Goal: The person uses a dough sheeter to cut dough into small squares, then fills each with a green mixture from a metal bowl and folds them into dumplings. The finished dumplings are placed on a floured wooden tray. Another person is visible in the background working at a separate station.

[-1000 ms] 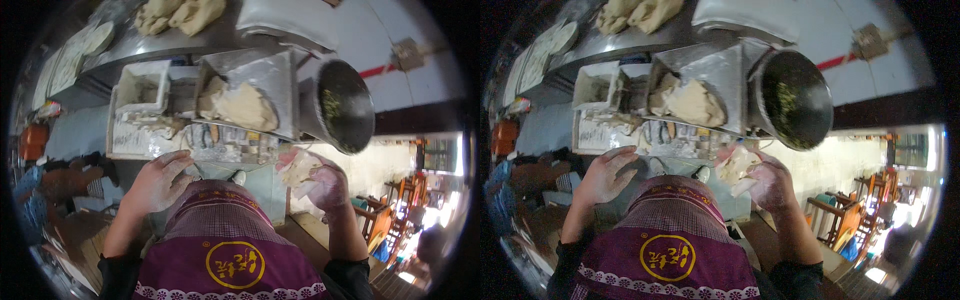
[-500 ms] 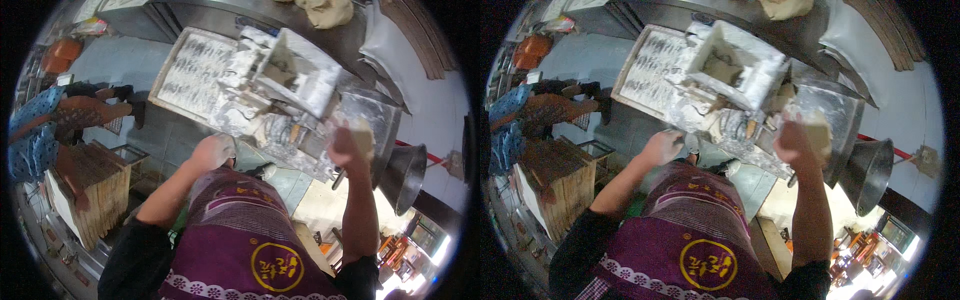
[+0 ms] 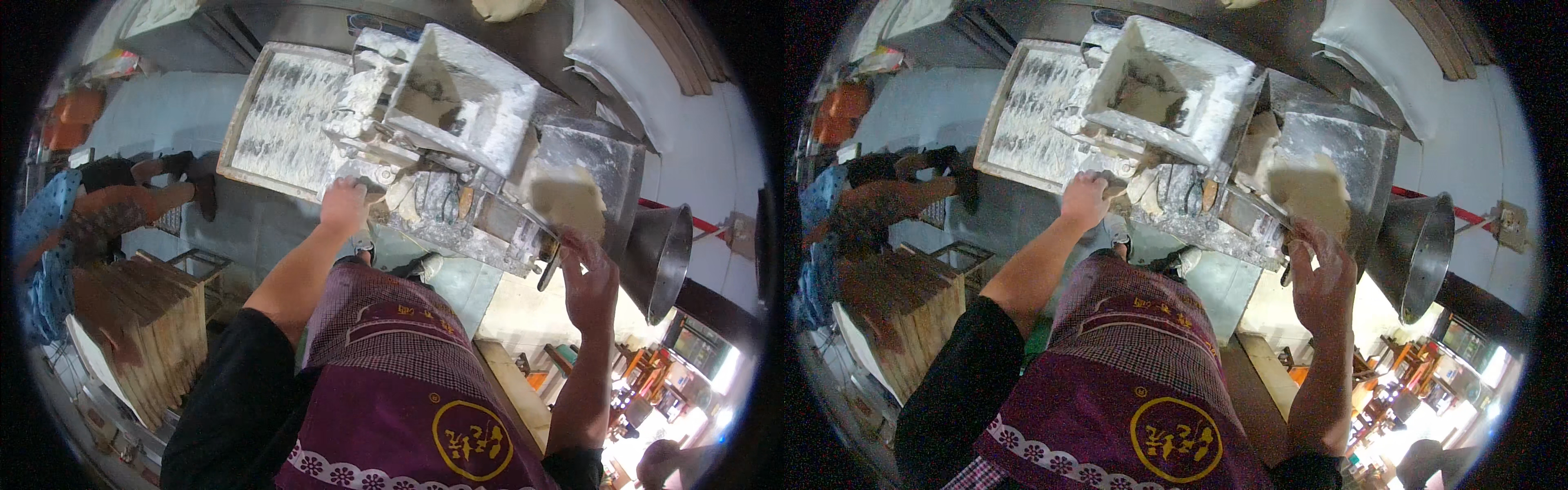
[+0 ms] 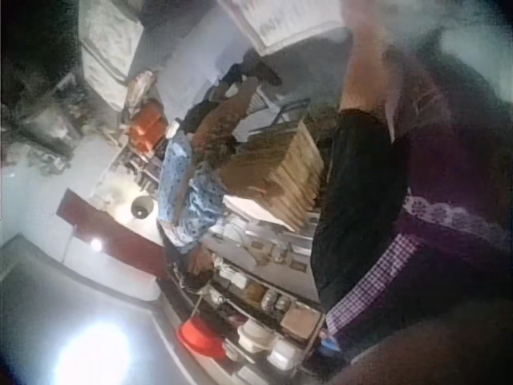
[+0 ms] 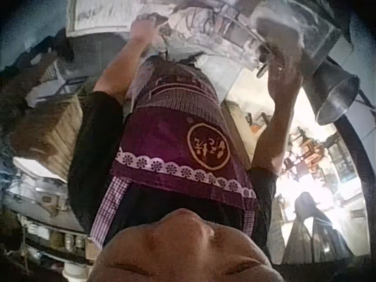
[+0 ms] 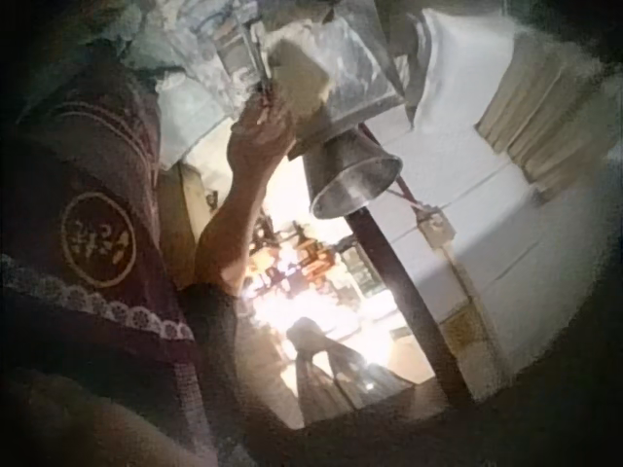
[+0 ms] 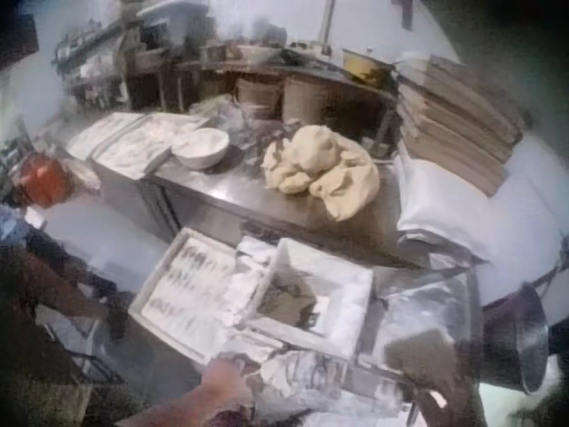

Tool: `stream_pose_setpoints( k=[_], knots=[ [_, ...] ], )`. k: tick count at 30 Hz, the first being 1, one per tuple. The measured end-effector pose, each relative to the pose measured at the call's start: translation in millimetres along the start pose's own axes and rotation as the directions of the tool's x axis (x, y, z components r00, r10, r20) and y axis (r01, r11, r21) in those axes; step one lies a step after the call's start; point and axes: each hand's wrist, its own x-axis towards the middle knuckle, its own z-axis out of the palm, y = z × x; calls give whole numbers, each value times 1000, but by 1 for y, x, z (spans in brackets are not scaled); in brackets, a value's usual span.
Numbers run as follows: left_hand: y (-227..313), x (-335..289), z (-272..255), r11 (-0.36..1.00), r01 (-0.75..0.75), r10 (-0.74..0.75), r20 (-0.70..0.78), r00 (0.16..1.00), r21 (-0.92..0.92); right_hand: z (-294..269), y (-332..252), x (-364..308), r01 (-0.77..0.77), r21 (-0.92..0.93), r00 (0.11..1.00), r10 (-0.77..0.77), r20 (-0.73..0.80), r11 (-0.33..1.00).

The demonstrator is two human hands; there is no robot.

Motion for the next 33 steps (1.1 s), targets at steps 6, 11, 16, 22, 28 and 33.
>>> stream_pose_setpoints(
  k=[6,11,16,22,28,33],
  knots=[
    [70,-54,-78,722,153,-65,155,986,-675,16,4,-19,358,168,933,-350,-78,918],
    [172,-112,-169,290,36,247,111,963,-956,-3,-18,-16,490,195,869,-494,-28,850],
    [239,-132,-201,10,-13,125,-12,992,-1000,-42,13,-41,398,426,917,-336,-216,812],
    [312,-142,-194,243,-344,245,-286,926,-907,-77,49,-68,208,554,978,-160,-133,806],
    [369,-151,-203,164,-183,277,-133,952,-969,-116,96,-87,-67,864,995,96,22,499],
    [415,-148,-199,123,-229,435,-155,887,-966,-134,119,-94,405,472,880,-194,-433,783]
  ],
)
